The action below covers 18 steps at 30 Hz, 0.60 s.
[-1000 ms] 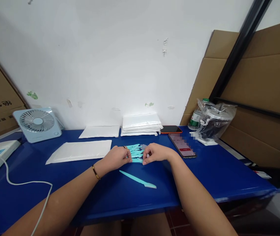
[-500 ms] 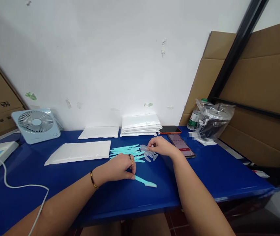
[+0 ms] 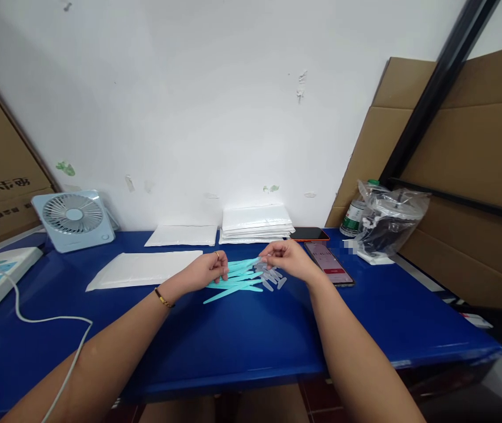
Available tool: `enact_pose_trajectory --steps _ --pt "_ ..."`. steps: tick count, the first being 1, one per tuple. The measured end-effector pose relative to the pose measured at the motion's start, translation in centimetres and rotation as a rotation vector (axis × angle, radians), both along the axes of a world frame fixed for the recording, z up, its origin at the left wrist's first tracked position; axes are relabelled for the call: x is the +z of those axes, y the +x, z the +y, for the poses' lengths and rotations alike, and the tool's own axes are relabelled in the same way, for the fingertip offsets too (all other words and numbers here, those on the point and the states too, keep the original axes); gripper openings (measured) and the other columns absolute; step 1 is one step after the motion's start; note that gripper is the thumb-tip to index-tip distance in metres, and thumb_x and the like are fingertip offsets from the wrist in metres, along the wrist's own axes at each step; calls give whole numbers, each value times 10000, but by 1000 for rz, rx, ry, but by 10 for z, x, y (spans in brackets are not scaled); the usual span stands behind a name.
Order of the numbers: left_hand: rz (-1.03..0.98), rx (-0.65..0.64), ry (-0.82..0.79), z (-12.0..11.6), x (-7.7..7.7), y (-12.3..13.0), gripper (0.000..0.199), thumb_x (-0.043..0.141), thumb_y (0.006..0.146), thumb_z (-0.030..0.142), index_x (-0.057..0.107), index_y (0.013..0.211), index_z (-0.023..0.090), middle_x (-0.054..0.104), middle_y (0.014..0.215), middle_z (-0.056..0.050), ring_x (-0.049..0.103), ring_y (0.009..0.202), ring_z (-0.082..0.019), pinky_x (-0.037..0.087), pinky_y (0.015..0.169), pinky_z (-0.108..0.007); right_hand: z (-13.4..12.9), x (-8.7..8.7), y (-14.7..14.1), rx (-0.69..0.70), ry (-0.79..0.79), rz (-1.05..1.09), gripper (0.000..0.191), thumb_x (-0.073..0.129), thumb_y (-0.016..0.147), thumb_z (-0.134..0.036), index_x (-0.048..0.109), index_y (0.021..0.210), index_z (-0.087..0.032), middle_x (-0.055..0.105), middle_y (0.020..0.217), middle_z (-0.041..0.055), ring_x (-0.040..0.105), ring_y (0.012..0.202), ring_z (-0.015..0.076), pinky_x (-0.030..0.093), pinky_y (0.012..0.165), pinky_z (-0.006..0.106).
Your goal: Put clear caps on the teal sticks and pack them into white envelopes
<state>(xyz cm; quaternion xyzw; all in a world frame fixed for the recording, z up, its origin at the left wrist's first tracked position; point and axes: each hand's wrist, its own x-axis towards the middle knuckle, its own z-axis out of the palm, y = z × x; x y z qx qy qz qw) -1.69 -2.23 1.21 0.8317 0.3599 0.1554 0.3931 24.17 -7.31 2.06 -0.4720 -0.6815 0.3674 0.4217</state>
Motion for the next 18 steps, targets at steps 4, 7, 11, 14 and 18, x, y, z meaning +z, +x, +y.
enact_pose_trajectory --steps 4,7,11,14,18 --pt "-66 135 174 8 1 -3 361 306 879 428 579 889 191 588 706 -5 513 623 -132 376 553 -234 1 3 13 -155 109 170 277 730 674 -355 678 872 -168 644 650 6 599 537 120 481 577 259" --pt "-90 192 255 12 1 -3 418 302 877 472 613 845 194 570 707 -6 516 671 -147 377 603 -250 4 0 9 -156 46 295 287 739 668 -349 682 880 -165 666 690 31 646 618 160 500 613 281" --pt "-79 228 353 12 -1 -1 312 396 850 441 572 773 195 507 600 26 482 604 -142 337 577 -249 9 -8 -8 -183 36 396 234 727 680 -372 656 731 -155 663 664 36 640 548 150 468 512 245" --pt "-85 226 384 11 -1 1 275 402 855 405 552 754 198 507 600 28 484 606 -139 325 577 -246 11 -11 -18 -179 26 466 229 720 690 -366 613 700 -164 658 640 20 617 495 125 435 467 218" --pt "-78 204 375 11 -2 2 263 401 860 400 548 764 203 523 617 26 497 623 -142 330 582 -243 11 -11 -22 -145 8 500 236 710 696 -375 597 727 -171 661 636 14 623 499 130 451 484 224"
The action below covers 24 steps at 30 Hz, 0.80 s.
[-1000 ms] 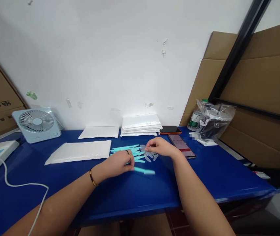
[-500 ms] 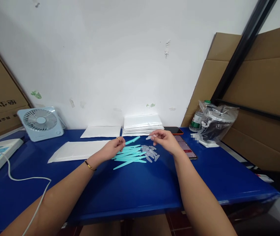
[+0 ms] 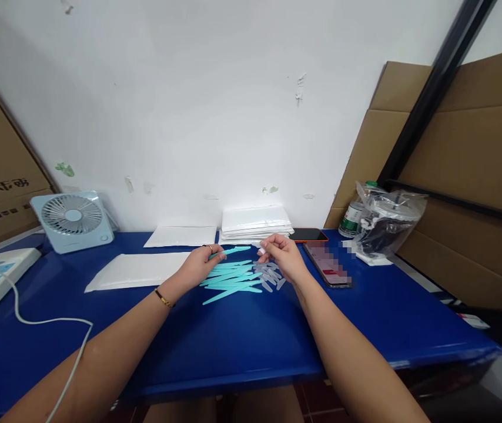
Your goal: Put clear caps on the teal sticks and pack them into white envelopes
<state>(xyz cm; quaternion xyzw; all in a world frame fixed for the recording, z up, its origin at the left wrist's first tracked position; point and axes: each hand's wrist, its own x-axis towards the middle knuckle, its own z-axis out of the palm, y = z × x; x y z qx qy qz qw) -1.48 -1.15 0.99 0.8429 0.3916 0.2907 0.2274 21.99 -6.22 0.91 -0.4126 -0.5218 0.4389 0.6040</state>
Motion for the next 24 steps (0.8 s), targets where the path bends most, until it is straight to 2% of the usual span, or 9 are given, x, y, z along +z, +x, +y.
enact_pose_trajectory --steps 6,10,12,14,16,17,20,22,24 --pt "31 -35 -6 -3 1 4 299 387 866 421 577 809 198 572 676 14 524 669 -150 361 620 -246 1 -4 -12 60 -30 -62 271 690 702 -421 590 734 -171 659 649 14 626 512 139 487 533 259" --pt "84 -87 -11 -7 0 6 343 370 875 448 608 897 201 625 804 -17 563 777 -174 398 702 -262 0 -3 -10 100 -45 -289 324 686 681 -471 638 774 -164 643 629 20 607 552 145 496 567 278" --pt "112 -51 13 -9 -2 4 414 412 848 501 572 1088 204 622 1018 -61 551 950 -215 403 800 -290 1 -2 2 26 -9 -376 339 695 665 -478 663 775 -159 650 662 30 583 559 138 486 572 278" --pt "176 -6 30 -10 -5 2 673 498 765 595 430 1289 180 522 1240 -119 467 1128 -271 374 900 -330 5 -3 18 -133 29 -349 343 698 657 -481 668 769 -158 657 698 40 568 561 132 469 569 274" --pt "280 -10 9 -11 -8 0 924 579 649 668 321 1369 149 419 1348 -163 384 1216 -319 343 952 -363 10 -5 34 -264 30 -278 348 706 647 -477 665 767 -154 653 686 44 570 571 137 453 560 269" --pt "330 -38 -8 -11 -10 -1 959 598 619 679 324 1370 149 405 1360 -166 371 1225 -329 340 958 -370 13 -8 40 -291 19 -260 349 714 638 -471 665 766 -150 653 680 46 577 582 142 449 559 268" --pt "383 -173 -28 -12 -12 -1 773 588 671 629 441 1300 204 460 1314 -115 394 1202 -300 357 946 -358 20 -17 44 -264 -21 -279 351 740 607 -446 676 772 -143 667 686 53 604 622 160 456 583 276" --pt "362 -276 -21 -15 -11 0 618 578 725 561 504 1243 233 510 1250 -80 425 1164 -263 369 933 -336 23 -24 37 -193 -26 -349 352 739 609 -433 691 796 -139 681 712 59 615 656 171 472 621 291" --pt "350 -346 -10 -21 -8 2 561 604 727 513 531 1213 242 535 1201 -67 451 1124 -246 379 918 -324 24 -29 26 -104 -15 -464 349 725 627 -426 706 819 -136 692 741 65 617 676 175 481 644 300"
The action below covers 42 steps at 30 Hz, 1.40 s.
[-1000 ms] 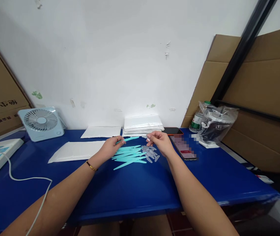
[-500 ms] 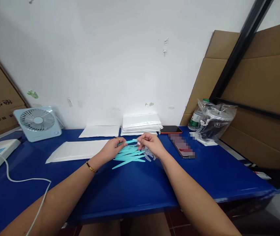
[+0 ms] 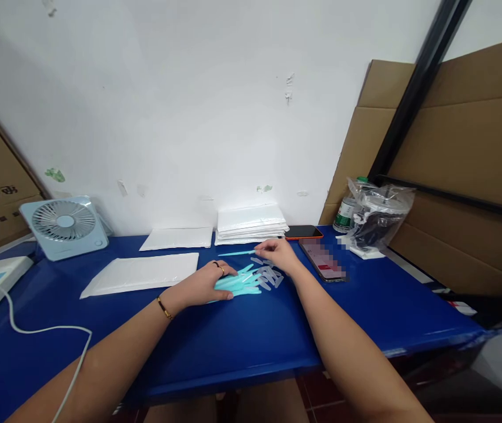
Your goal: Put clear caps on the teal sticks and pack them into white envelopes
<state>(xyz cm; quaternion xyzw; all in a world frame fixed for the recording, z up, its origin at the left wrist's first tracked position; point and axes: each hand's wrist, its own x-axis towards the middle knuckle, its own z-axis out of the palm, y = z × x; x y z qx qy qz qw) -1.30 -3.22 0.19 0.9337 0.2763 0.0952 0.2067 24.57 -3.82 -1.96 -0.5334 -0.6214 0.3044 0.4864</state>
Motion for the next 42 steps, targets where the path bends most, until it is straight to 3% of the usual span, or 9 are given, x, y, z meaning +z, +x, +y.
enact_pose_trajectory --steps 5,9,13,18,21,26,32,38,42 --pt "2 -47 5 -9 3 5 508 633 720 468 569 1163 227 568 1146 -69 491 1062 -245 399 864 -313 -1 -1 -16 190 -8 -306 289 696 672 -393 728 845 -165 702 791 55 616 706 171 477 669 283" --pt "-99 78 48 0 -1 6 277 478 843 361 629 1014 204 624 998 -62 552 925 -201 414 799 -287 0 1 -6 65 93 -511 222 641 734 -361 729 865 -204 698 837 51 611 761 178 451 690 276" --pt "-78 144 48 11 -4 5 170 534 778 298 665 819 199 644 864 -41 573 793 -176 420 707 -256 2 0 0 22 98 -765 127 642 713 -271 730 791 -223 688 800 41 599 711 174 411 623 254" --pt "-21 197 29 16 -6 5 174 503 760 241 671 739 205 668 778 -23 576 714 -159 400 646 -236 4 -1 -9 -68 103 -935 128 584 674 -156 694 729 -194 679 769 48 590 681 170 390 623 252" --pt "-49 206 56 18 -8 5 181 502 761 223 681 784 214 671 802 -20 577 733 -157 399 662 -233 1 3 -7 -69 90 -846 99 575 673 -176 661 721 -186 664 736 38 580 654 158 393 594 242" --pt "-51 141 -2 20 -7 4 220 635 697 392 697 824 223 641 794 -16 567 712 -151 401 620 -217 -9 12 6 -23 73 -605 116 557 721 -244 645 770 -185 632 694 15 559 590 136 415 550 236" --pt "-59 134 -16 9 -1 7 306 587 726 490 692 833 223 647 778 -23 569 711 -161 393 621 -235 -14 16 7 42 87 -541 136 564 734 -261 662 795 -189 648 723 22 569 617 146 426 567 249" --pt "-5 144 116 -4 -3 15 149 518 739 234 663 707 217 658 737 -23 573 703 -168 383 623 -246 -17 16 3 108 75 -547 130 562 743 -269 657 769 -184 653 727 25 567 611 141 425 570 246" --pt "53 150 227 -5 -4 17 156 494 718 194 649 719 213 657 752 -37 576 688 -183 392 631 -262 -17 17 2 141 55 -562 139 562 754 -279 661 786 -187 656 732 26 563 614 141 424 569 243"
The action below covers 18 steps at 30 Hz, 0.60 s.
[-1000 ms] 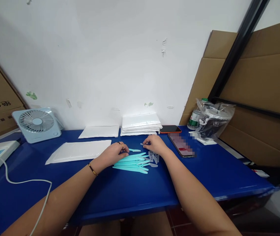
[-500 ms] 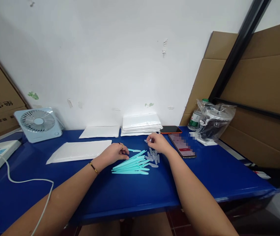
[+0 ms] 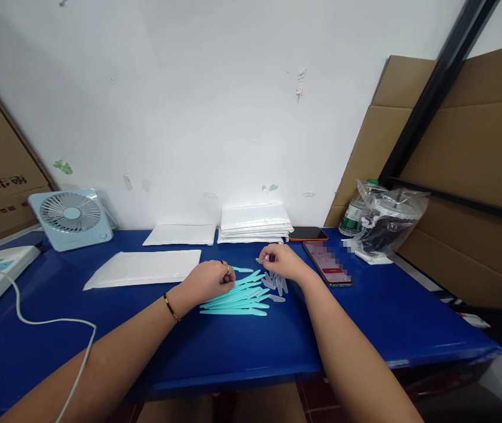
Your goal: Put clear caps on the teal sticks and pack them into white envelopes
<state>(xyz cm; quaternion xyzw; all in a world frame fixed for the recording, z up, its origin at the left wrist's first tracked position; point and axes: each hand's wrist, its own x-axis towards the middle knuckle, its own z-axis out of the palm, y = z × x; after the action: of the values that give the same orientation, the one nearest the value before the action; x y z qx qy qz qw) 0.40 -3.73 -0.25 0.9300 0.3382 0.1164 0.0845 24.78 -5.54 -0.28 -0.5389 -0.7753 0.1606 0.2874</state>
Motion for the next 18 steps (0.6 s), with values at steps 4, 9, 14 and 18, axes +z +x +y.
enact_pose_trajectory --steps 4,9,14,18 --pt "65 53 69 5 0 -2 191 452 728 154 641 724 186 650 738 -73 584 666 -199 405 633 -283 1 0 1 -2 -3 -15 176 561 777 -323 677 799 -193 669 751 34 576 631 150 438 599 255" --pt "53 73 91 16 -2 -7 166 465 725 159 627 745 186 655 758 -66 589 675 -192 392 595 -267 1 0 1 13 -51 -31 172 587 770 -323 692 804 -191 683 755 38 601 662 160 457 639 260" --pt "62 80 129 22 -4 -8 168 463 712 133 617 735 193 653 745 -37 584 668 -171 381 574 -247 2 -1 1 56 -61 -59 163 579 777 -305 701 799 -199 687 812 34 611 717 160 463 677 253" --pt "67 66 140 23 -5 -8 151 475 721 129 609 721 197 649 730 -21 577 656 -158 382 573 -238 3 -5 -2 59 -79 -61 165 575 778 -299 703 803 -198 683 812 34 610 714 160 460 665 253"
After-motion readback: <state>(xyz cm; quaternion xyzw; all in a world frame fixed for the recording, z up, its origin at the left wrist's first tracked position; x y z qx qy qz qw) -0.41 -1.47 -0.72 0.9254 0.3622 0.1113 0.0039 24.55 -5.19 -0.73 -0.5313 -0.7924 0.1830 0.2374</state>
